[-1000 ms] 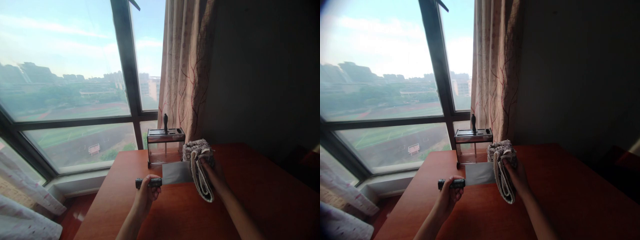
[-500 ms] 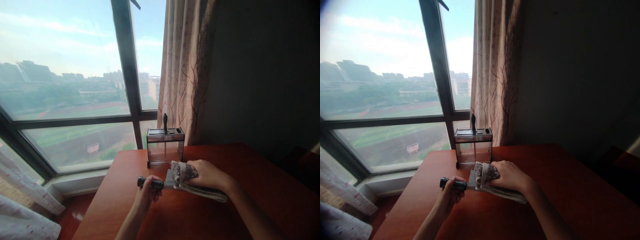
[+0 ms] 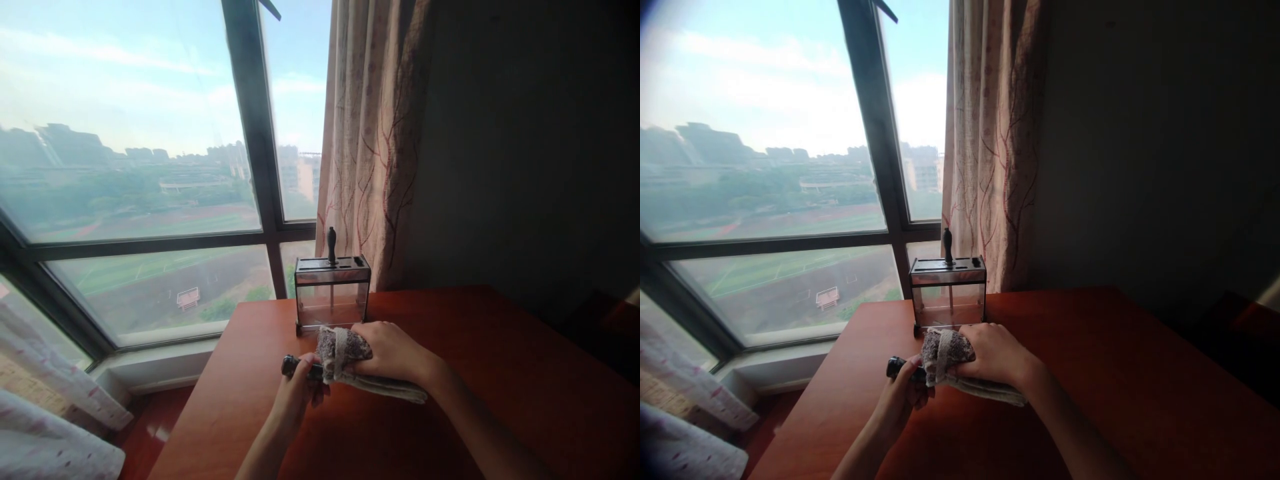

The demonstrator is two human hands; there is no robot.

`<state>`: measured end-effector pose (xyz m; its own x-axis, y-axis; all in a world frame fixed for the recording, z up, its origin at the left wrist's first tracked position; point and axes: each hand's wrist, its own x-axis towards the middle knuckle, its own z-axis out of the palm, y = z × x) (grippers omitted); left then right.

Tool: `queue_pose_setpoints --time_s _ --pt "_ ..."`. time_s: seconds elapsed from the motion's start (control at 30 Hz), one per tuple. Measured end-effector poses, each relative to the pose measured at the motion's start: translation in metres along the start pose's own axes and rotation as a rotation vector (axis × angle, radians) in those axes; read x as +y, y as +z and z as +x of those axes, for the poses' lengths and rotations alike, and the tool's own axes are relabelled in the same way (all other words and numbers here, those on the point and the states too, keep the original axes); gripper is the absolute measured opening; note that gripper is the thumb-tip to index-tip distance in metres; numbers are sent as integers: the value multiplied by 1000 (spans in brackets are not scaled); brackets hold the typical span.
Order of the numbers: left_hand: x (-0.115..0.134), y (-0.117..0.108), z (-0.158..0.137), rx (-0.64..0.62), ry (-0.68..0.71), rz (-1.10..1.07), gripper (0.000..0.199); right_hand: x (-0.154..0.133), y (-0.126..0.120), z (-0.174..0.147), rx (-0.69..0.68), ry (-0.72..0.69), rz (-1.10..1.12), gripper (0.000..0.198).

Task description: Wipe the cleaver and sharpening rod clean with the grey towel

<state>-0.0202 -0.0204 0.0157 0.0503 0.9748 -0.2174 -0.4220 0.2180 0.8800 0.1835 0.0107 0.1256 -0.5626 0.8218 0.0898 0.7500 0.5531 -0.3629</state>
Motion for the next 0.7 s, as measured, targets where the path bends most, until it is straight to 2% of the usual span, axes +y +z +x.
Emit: queue_pose_setpoints --time_s 0.13,0.23,0.33,0.43,0.53,0.63,0.7 --pt "7 -4 -1 10 5 -24 40 19 -6 -9 -13 37 102 33" --pt "13 -8 0 62 6 -56 40 38 -13 -19 3 82 218 31" --pt "15 -9 1 109 13 -131 38 56 -19 -28 7 99 448 29" --pt "16 -7 1 127 1 -203 34 71 -17 -36 65 122 753 42" --pt "16 -5 1 129 7 -283 32 80 0 -42 251 213 970 44" --pt "16 -3 0 114 24 -366 30 80 33 -44 463 389 1249 36" --pt "16 -2 0 109 31 -400 28 75 58 -42 534 457 1508 39"
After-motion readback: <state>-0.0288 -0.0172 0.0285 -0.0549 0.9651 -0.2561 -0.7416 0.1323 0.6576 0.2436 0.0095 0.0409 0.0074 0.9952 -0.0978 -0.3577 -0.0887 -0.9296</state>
